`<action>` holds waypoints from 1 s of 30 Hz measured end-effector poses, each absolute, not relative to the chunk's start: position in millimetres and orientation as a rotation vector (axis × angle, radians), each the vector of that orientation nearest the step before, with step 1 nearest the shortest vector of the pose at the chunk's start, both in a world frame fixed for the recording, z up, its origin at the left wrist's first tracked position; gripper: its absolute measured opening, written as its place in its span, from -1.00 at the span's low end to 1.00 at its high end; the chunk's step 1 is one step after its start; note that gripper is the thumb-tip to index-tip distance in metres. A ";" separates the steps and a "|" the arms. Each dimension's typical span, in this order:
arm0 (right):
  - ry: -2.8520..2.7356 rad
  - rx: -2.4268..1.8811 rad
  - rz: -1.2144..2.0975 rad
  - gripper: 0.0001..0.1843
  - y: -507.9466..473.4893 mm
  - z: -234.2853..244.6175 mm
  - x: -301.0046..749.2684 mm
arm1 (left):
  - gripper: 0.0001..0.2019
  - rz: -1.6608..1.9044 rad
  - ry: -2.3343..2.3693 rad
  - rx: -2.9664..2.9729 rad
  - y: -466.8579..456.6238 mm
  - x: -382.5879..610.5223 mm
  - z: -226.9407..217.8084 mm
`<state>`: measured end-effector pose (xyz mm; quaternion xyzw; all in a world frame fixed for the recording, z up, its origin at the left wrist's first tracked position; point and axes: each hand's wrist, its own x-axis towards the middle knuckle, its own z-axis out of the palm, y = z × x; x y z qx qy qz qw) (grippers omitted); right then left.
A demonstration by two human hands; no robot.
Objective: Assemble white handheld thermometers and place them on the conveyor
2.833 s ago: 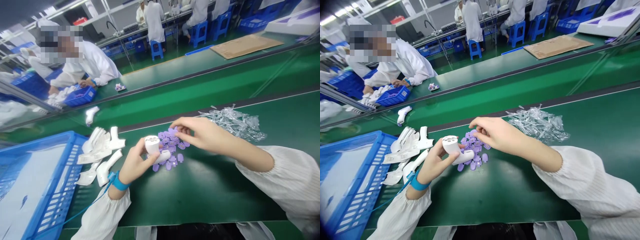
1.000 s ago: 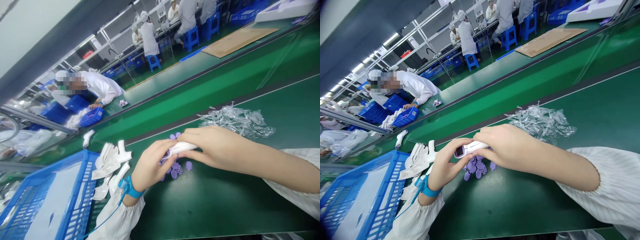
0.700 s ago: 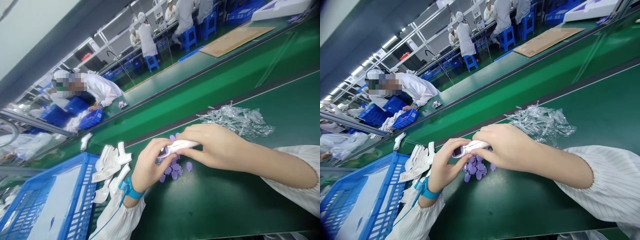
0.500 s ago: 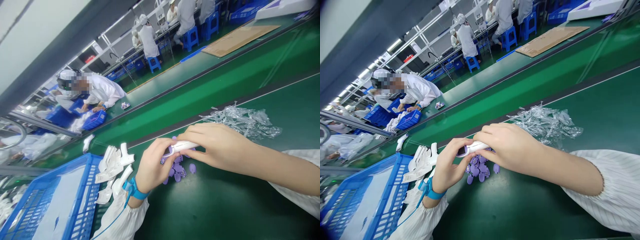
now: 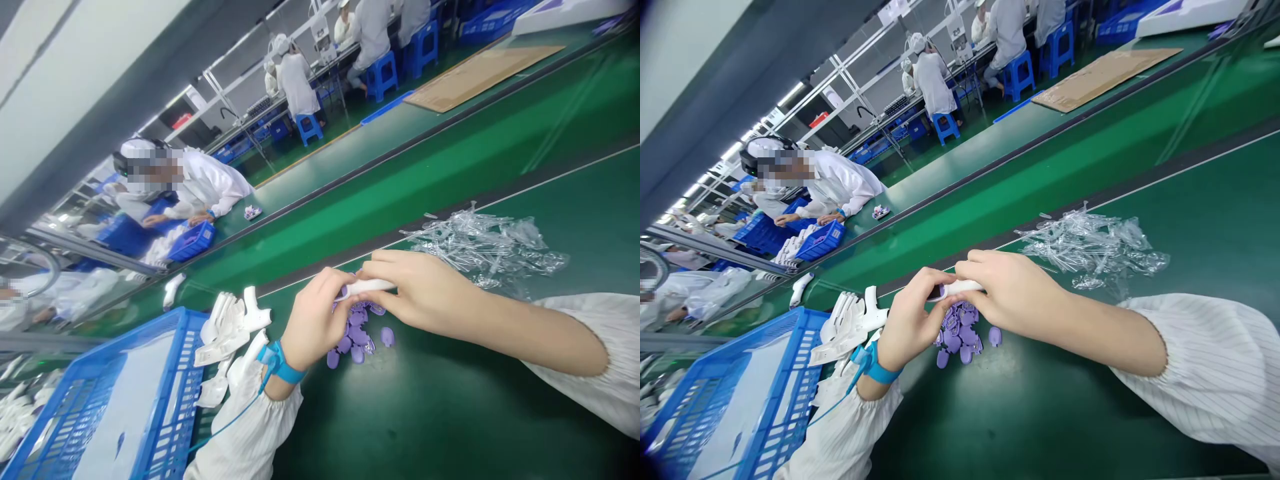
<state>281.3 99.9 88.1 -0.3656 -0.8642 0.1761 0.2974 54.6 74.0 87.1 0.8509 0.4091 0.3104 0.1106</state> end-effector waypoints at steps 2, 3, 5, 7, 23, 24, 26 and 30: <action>-2.307 -1.005 0.500 -0.79 103.4 89.4 282.8 | -0.78 0.930 1.196 2.479 76.6 50.5 86.0; -2.306 -1.030 0.522 -0.78 104.8 91.0 283.9 | -0.72 0.954 1.188 2.479 77.4 47.9 85.1; -2.253 -1.111 0.625 -0.74 107.7 95.7 286.8 | -0.46 0.998 1.167 2.506 78.3 41.8 82.2; -2.132 -1.197 0.834 -0.69 111.2 101.3 289.5 | -0.26 1.055 1.139 2.564 78.4 34.8 77.6; -1.574 -0.849 2.357 -0.54 127.6 84.1 288.7 | -0.48 1.125 0.887 2.749 68.0 5.1 69.1; -1.567 -0.834 2.397 -0.56 126.3 84.2 287.3 | -0.49 1.137 0.878 2.732 66.8 5.8 69.0; -1.555 -0.823 2.466 -0.58 123.8 84.5 284.3 | -0.52 1.157 0.863 2.691 64.9 7.4 69.1; -1.498 -0.766 2.567 -0.58 122.7 81.3 281.6 | -0.64 1.161 0.841 2.638 61.1 9.5 73.9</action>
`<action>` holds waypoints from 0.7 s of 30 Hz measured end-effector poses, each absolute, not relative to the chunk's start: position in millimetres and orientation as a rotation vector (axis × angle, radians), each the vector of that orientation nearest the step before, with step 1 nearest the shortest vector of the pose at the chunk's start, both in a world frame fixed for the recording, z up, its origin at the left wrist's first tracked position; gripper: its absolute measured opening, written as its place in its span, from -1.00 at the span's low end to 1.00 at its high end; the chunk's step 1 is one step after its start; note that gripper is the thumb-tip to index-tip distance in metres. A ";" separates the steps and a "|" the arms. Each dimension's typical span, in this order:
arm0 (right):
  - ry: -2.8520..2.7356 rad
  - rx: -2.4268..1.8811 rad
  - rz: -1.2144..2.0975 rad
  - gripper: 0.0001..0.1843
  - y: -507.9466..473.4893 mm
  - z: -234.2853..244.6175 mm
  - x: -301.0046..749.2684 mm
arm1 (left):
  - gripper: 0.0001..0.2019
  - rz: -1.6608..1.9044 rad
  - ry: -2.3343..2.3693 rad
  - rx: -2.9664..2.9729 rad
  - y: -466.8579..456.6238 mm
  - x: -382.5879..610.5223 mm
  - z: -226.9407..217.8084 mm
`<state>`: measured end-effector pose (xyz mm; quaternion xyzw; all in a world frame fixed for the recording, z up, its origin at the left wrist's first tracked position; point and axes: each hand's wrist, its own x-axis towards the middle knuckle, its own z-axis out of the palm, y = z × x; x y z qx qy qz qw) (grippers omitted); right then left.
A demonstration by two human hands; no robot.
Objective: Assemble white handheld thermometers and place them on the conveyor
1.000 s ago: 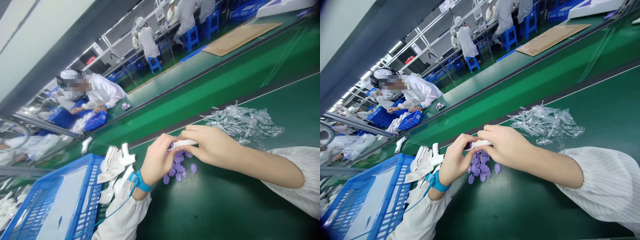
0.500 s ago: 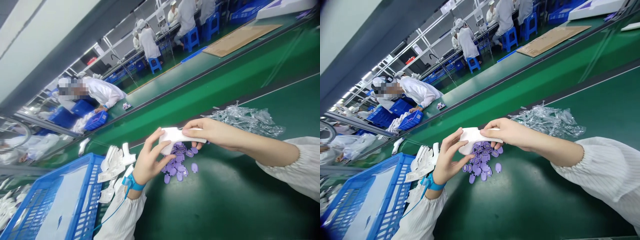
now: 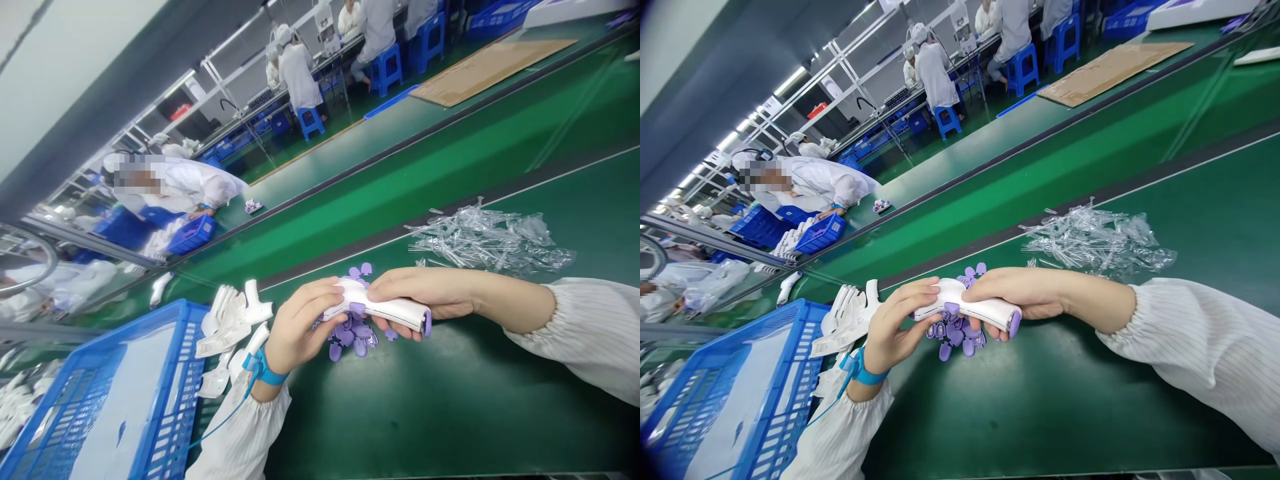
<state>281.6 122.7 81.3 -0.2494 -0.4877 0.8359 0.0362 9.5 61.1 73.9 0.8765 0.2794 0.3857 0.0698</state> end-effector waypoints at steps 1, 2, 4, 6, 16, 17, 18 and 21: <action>-1.487 -0.730 2.606 -0.58 122.9 80.0 282.3 | -0.65 1.156 0.839 2.637 59.6 9.9 76.0; -1.483 -0.688 2.653 -0.58 123.0 78.8 283.4 | -0.67 1.153 0.836 2.641 57.9 10.2 78.2; -1.470 -0.635 2.735 -0.56 121.5 77.9 286.0 | -0.68 1.145 0.818 2.646 54.1 10.7 82.2; -1.413 -0.656 2.747 -0.59 117.7 79.2 287.2 | -0.69 1.139 0.801 2.655 50.7 10.4 84.9; -1.441 -0.850 2.561 -0.58 94.3 94.4 276.6 | -0.61 1.169 0.798 2.790 35.9 5.6 85.6; -1.458 -0.854 2.544 -0.59 92.1 94.4 276.2 | -0.60 1.182 0.793 2.789 35.2 5.0 86.1; -1.470 -0.857 2.529 -0.60 90.1 93.7 275.7 | -0.59 1.194 0.791 2.789 35.0 3.9 87.0; -1.443 -0.849 2.524 -0.59 86.5 88.6 273.5 | -0.58 1.107 0.766 2.788 35.9 -1.9 92.3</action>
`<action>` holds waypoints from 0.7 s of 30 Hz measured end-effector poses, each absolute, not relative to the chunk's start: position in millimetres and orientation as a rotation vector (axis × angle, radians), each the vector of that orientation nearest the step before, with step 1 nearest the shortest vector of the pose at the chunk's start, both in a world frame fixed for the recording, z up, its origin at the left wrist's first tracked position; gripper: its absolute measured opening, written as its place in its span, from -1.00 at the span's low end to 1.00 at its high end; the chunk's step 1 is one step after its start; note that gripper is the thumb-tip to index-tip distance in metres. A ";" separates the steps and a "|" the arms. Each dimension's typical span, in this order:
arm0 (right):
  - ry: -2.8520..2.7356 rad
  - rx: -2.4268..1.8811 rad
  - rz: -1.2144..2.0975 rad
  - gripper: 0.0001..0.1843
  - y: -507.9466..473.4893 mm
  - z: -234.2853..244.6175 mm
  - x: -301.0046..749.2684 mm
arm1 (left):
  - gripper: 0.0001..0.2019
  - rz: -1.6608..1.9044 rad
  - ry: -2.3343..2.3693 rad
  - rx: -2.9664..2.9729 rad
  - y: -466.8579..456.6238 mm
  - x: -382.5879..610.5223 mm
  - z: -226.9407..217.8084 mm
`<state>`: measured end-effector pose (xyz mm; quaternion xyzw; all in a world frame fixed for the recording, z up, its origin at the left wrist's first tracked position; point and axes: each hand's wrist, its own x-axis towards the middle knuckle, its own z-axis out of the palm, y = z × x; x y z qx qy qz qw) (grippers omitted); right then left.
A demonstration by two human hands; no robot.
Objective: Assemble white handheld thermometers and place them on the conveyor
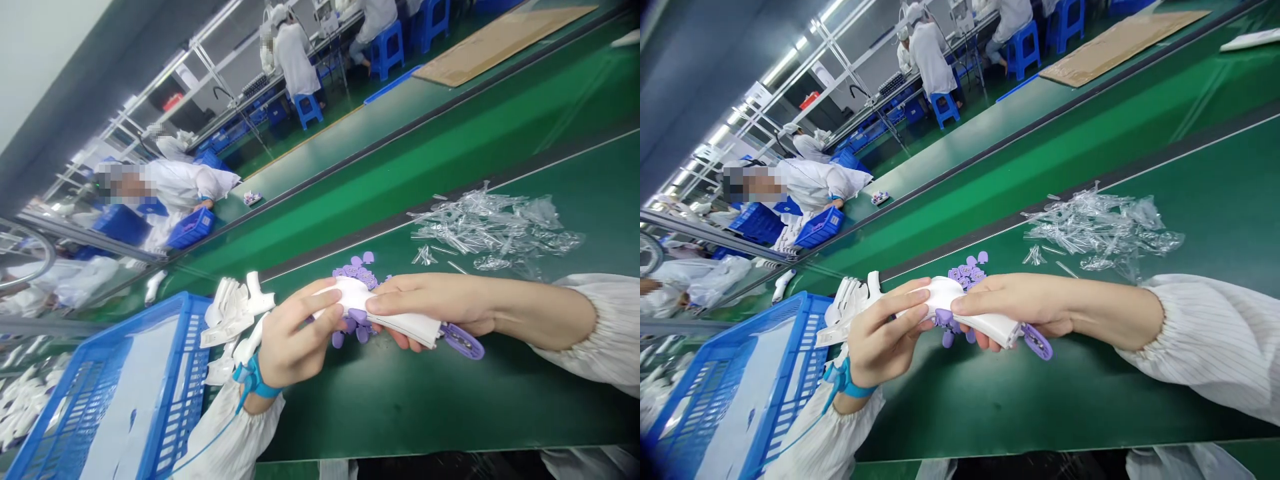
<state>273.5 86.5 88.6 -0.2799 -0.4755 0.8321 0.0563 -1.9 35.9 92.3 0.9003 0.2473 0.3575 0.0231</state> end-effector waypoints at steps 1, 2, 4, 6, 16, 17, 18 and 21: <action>-1.437 -0.829 2.551 -0.56 85.8 86.4 272.5 | -0.58 1.050 0.760 2.787 36.2 -3.9 94.5; -1.432 -0.800 2.578 -0.53 85.3 84.4 271.4 | -0.59 1.004 0.759 2.779 36.1 -5.3 96.4; -1.423 -0.737 2.612 -0.49 84.0 81.2 268.6 | -0.63 0.991 0.799 2.699 35.1 -5.5 98.5; -1.415 -0.700 2.592 -0.48 81.6 79.0 264.7 | -0.66 1.142 0.880 2.499 33.3 -1.7 97.5; -1.848 -1.085 2.232 -0.55 44.4 54.8 305.5 | -0.82 1.035 1.072 2.265 29.3 6.2 48.2; -1.848 -1.190 2.203 -0.56 37.7 51.0 317.5 | -0.83 0.966 1.064 2.208 26.7 8.2 39.2; -1.831 -1.269 2.188 -0.56 30.9 47.4 328.9 | -0.81 0.894 1.035 2.151 23.8 11.7 30.3; -1.644 -1.321 2.274 -0.53 13.1 38.7 351.5 | -0.46 0.744 0.873 2.131 15.8 29.3 9.4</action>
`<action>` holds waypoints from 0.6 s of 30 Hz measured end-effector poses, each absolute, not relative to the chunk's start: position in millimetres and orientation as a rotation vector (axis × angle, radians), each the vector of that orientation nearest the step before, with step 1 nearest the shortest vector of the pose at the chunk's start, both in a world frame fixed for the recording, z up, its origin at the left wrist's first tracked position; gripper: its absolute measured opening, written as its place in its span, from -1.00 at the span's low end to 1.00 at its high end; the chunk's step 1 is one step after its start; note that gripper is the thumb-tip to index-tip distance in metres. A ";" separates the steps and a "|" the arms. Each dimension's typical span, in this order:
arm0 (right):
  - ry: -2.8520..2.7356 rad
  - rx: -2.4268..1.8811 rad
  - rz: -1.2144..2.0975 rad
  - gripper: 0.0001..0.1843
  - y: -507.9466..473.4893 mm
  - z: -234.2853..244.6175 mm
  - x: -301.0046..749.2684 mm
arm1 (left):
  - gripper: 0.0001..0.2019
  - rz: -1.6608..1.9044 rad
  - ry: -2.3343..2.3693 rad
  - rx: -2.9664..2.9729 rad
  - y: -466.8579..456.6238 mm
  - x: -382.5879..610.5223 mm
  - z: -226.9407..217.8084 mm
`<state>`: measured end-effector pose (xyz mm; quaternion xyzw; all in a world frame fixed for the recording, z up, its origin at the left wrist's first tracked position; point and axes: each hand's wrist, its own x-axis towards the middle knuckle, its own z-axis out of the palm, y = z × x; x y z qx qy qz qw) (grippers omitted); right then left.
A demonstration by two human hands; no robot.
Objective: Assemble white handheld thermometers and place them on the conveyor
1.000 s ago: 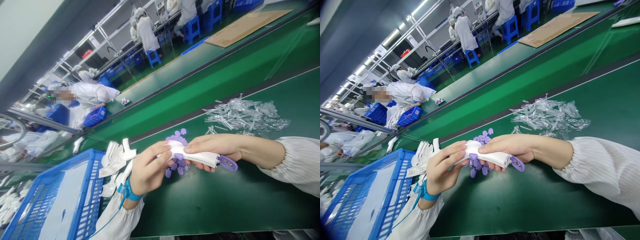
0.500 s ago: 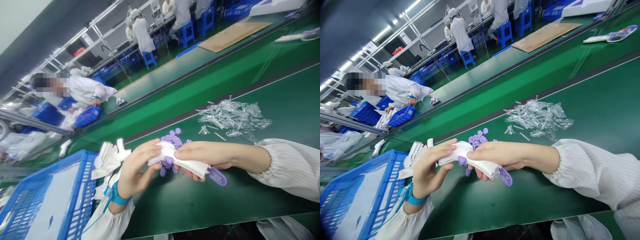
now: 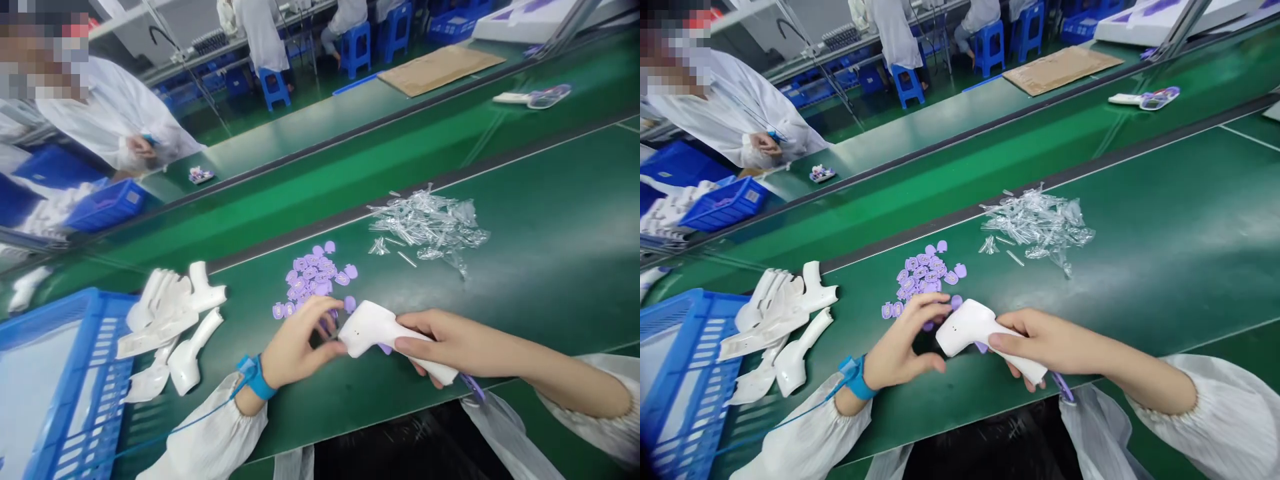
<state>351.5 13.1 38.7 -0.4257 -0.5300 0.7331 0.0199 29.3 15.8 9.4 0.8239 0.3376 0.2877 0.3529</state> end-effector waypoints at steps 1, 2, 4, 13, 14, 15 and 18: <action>-1.541 -1.284 2.328 -0.51 8.5 36.7 353.3 | -0.32 0.753 0.810 2.179 13.9 36.4 5.7; -1.439 -1.232 2.380 -0.48 4.7 35.4 352.0 | -0.23 0.797 0.746 2.226 12.4 43.6 4.0; -1.272 -1.120 2.462 -0.39 -0.6 34.9 341.3 | -0.27 0.950 0.645 2.199 10.9 57.7 6.5; -1.735 -1.037 1.827 -0.27 48.3 72.4 281.2 | -0.38 1.494 0.798 1.033 38.3 94.1 69.2; -1.669 -1.042 1.663 -0.26 61.0 80.1 273.9 | -0.40 1.501 0.795 1.062 40.7 95.2 75.1; -1.558 -1.021 1.527 -0.26 72.7 87.9 264.4 | -0.45 1.499 0.797 1.112 42.2 96.6 79.8; -1.299 -0.878 1.285 -0.36 95.1 107.6 227.1 | -0.63 1.528 0.823 1.300 46.1 103.0 88.7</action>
